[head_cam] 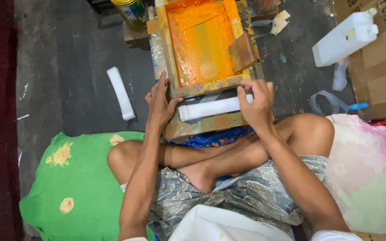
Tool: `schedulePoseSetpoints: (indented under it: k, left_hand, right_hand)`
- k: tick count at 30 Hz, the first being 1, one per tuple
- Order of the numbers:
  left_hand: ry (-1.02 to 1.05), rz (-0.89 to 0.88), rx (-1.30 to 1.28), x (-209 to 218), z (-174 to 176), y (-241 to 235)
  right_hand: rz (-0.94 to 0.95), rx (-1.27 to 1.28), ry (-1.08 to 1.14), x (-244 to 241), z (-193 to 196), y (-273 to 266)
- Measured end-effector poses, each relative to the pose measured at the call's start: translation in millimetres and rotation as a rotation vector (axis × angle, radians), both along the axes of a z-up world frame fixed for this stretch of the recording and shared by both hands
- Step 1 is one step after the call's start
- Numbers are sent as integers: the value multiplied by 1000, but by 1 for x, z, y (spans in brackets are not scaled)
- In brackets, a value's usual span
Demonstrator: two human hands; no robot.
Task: The person sits cross-legged on the floor and uses a wooden roller to spread orange paint evenly across a screen printing frame. They then place a white rectangular object onto the frame, press it down, and remove it to reveal the printed result before repeating the process.
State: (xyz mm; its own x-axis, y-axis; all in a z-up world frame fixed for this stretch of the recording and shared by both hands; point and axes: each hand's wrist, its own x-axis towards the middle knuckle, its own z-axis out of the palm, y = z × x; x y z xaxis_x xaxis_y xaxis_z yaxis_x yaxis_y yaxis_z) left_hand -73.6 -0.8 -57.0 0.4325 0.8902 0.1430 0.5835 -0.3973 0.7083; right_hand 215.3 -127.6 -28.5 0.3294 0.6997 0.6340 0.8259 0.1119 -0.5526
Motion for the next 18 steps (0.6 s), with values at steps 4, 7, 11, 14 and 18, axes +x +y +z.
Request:
schedulePoseSetpoints:
  k: [4, 7, 11, 14, 18]
  left_hand:
    - [-73, 16, 101, 3, 34, 6]
    - [-181, 59, 139, 12, 73, 22]
    - [-164, 104, 337, 18, 107, 60]
    - [-259, 125, 328, 20, 120, 81]
    - [-308, 113, 318, 21, 126, 91]
  right_hand:
    - [128, -123, -3, -14, -8, -4]
    - [153, -244, -67, -22, -17, 11]
    - [156, -537, -249, -32, -19, 35]
    - [118, -667, -309, -38, -19, 43]
    - [63, -665, -395, -42, -21, 43]
